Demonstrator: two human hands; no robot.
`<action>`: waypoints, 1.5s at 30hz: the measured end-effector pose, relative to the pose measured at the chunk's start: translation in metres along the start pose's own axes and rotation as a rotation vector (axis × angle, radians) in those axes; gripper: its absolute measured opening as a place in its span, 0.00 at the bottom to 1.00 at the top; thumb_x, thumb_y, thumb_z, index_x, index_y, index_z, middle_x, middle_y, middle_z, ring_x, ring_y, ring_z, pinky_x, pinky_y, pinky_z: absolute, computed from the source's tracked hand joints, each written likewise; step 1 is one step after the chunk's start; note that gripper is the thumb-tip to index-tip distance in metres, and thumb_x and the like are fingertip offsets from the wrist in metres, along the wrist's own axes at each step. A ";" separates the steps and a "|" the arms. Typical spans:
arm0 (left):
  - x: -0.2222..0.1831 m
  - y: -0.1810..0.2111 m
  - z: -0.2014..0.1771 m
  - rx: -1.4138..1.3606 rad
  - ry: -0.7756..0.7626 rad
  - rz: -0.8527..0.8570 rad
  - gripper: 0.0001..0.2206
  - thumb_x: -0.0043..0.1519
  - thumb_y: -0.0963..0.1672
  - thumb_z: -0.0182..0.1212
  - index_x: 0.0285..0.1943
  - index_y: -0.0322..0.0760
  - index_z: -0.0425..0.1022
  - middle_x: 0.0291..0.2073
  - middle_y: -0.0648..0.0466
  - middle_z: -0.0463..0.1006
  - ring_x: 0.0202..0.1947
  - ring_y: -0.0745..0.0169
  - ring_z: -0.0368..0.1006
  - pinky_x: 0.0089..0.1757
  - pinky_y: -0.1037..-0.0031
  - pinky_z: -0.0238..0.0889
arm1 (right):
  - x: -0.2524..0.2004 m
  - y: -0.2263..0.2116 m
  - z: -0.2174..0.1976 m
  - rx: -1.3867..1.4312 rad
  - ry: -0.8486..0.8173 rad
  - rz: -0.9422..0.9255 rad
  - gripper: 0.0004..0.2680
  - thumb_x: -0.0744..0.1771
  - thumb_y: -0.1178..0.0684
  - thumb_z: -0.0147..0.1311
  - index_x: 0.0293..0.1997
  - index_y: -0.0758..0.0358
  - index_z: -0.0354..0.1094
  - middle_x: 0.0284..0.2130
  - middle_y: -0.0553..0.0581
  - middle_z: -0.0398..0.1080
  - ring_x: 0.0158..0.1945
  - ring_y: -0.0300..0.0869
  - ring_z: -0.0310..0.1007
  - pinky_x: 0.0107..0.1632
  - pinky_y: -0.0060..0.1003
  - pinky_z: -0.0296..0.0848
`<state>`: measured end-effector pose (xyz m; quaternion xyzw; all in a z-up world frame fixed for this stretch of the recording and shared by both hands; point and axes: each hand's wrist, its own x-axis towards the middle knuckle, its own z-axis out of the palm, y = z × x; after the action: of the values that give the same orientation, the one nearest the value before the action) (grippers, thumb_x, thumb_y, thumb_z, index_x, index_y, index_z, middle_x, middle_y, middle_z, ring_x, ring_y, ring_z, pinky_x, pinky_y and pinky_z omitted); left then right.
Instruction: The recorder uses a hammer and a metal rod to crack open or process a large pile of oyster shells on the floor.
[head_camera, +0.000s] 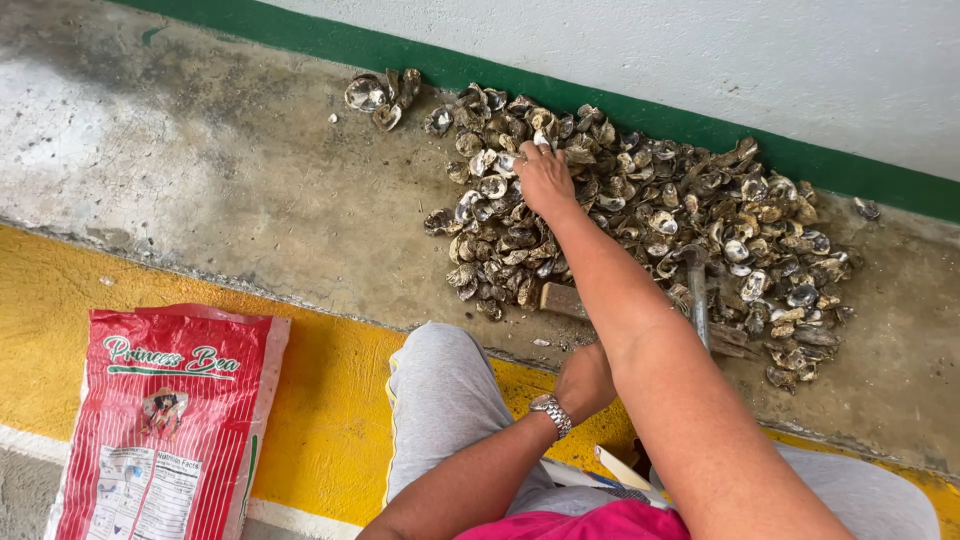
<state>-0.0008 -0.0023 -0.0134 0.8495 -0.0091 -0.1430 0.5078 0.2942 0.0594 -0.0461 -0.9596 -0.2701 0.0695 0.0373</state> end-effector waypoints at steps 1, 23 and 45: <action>0.001 0.000 0.000 -0.002 0.003 -0.003 0.12 0.58 0.44 0.65 0.39 0.25 0.78 0.26 0.32 0.78 0.28 0.36 0.79 0.33 0.55 0.73 | 0.001 0.000 0.002 -0.001 -0.002 -0.004 0.15 0.68 0.69 0.47 0.55 0.56 0.75 0.68 0.64 0.58 0.73 0.59 0.52 0.75 0.59 0.41; 0.007 -0.011 0.006 0.047 -0.024 -0.038 0.11 0.61 0.45 0.63 0.41 0.28 0.80 0.27 0.36 0.80 0.28 0.41 0.81 0.33 0.57 0.75 | -0.010 -0.012 0.007 0.149 0.138 0.009 0.18 0.62 0.54 0.68 0.56 0.59 0.70 0.59 0.64 0.63 0.64 0.58 0.61 0.69 0.64 0.46; 0.025 -0.034 -0.037 0.033 0.159 -0.219 0.24 0.62 0.50 0.66 0.58 0.27 0.70 0.29 0.43 0.82 0.21 0.60 0.76 0.26 0.67 0.71 | -0.318 0.096 0.038 0.749 0.213 0.605 0.12 0.67 0.65 0.53 0.54 0.60 0.73 0.58 0.60 0.69 0.35 0.43 0.73 0.32 0.39 0.71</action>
<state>0.0278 0.0425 -0.0322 0.8623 0.1215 -0.1294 0.4743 0.0691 -0.1879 -0.0579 -0.9174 0.0697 0.0710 0.3854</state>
